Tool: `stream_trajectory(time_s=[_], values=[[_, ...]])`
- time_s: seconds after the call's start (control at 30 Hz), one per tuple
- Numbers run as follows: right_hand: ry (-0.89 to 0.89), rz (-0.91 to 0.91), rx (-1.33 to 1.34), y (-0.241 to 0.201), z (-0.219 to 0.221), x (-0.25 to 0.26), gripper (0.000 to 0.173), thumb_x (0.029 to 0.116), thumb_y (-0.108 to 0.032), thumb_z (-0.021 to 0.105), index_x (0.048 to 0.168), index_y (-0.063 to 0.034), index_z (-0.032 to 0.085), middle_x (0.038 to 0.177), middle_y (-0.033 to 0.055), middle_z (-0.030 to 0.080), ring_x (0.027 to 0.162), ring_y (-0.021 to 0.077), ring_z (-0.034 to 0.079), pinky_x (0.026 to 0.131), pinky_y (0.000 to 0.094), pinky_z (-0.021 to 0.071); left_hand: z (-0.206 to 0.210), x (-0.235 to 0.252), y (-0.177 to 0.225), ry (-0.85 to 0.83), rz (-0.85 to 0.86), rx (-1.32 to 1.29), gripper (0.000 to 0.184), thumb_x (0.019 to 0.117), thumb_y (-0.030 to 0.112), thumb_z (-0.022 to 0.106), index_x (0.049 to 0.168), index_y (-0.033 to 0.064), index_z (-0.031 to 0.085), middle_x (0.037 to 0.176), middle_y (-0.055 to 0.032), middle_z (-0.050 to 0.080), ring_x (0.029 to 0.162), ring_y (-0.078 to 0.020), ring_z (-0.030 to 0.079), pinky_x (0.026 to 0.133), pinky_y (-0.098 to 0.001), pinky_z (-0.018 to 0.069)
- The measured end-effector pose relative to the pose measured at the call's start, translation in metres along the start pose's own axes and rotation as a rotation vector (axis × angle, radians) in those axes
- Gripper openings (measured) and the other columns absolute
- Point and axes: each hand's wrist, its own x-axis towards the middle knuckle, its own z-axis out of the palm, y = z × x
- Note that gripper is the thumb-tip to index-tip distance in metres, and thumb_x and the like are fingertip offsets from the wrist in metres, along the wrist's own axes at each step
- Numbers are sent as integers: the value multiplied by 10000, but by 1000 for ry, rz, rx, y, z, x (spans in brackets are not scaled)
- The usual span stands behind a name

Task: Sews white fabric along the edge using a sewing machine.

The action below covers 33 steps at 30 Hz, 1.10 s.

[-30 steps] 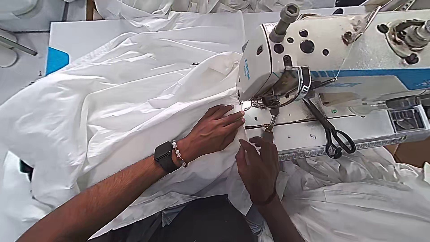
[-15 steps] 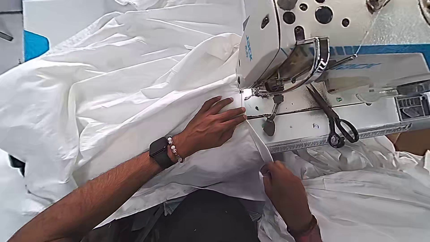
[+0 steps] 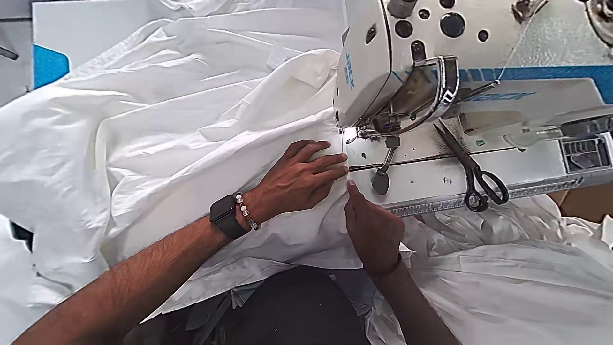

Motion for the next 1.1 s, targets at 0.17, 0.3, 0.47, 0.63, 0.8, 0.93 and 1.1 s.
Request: stream_trajectory(time_s=[0.17, 0.3, 0.47, 0.63, 0.8, 0.93, 1.1], values=[[-74, -23, -58, 1, -8, 7, 358, 991, -175, 520, 1252, -125, 760, 521, -3, 540, 400, 162, 499, 369, 321, 345, 0, 1, -4, 3, 27, 13, 372, 1026, 306, 489, 1329, 338, 703, 1465, 59, 603, 1446, -266, 430, 1175, -502, 307], [-92, 4, -61, 5, -3, 24, 379, 1001, -198, 501, 1287, -156, 746, 520, -4, 545, 409, 173, 513, 378, 339, 353, -1, 10, -11, -5, -25, 47, 392, 1028, 316, 475, 1362, 330, 680, 1503, 51, 569, 1466, -274, 402, 1185, -507, 295], [-99, 24, -126, 4, 5, 53, 391, 999, -224, 503, 1321, -201, 724, 506, 2, 527, 412, 194, 519, 385, 348, 346, -8, 24, -32, 25, -28, 69, 380, 1013, 317, 492, 1325, 317, 709, 1356, 2, 651, 1338, -283, 484, 1080, -485, 354], [-132, 48, -135, -2, 13, 77, 390, 1027, -257, 487, 1352, -207, 695, 517, 9, 544, 435, 211, 545, 400, 364, 367, -18, 40, -77, 34, 124, 69, 323, 1014, 322, 518, 1228, 331, 760, 1308, 36, 693, 1367, -274, 478, 1112, -492, 309], [-169, 92, -202, -12, 17, 94, 358, 1026, -267, 509, 1316, -208, 710, 532, 34, 560, 454, 232, 577, 406, 381, 386, -32, 52, -91, -13, 138, 208, 319, 1031, 316, 488, 1202, 311, 756, 1357, -2, 670, 1400, -319, 457, 1135, -521, 293], [-68, 140, -142, -12, 25, 88, 349, 1026, -253, 506, 1294, -210, 726, 575, 24, 603, 478, 224, 594, 409, 385, 401, -48, 10, 11, -44, -430, 284, 384, 1021, 306, 472, 1304, 203, 709, 1521, -86, 538, 1472, -385, 374, 1202, -594, 247], [-22, 316, 141, -4, 18, 77, 247, 1018, -343, 596, 1134, -138, 669, 749, 38, 669, 581, 230, 634, 481, 432, 472, -19, -84, 62, -55, -875, 149, 798, 1016, 705, 214, 1637, 211, 307, 1712, -46, 240, 1585, -366, 147, 1200, -763, 56]])
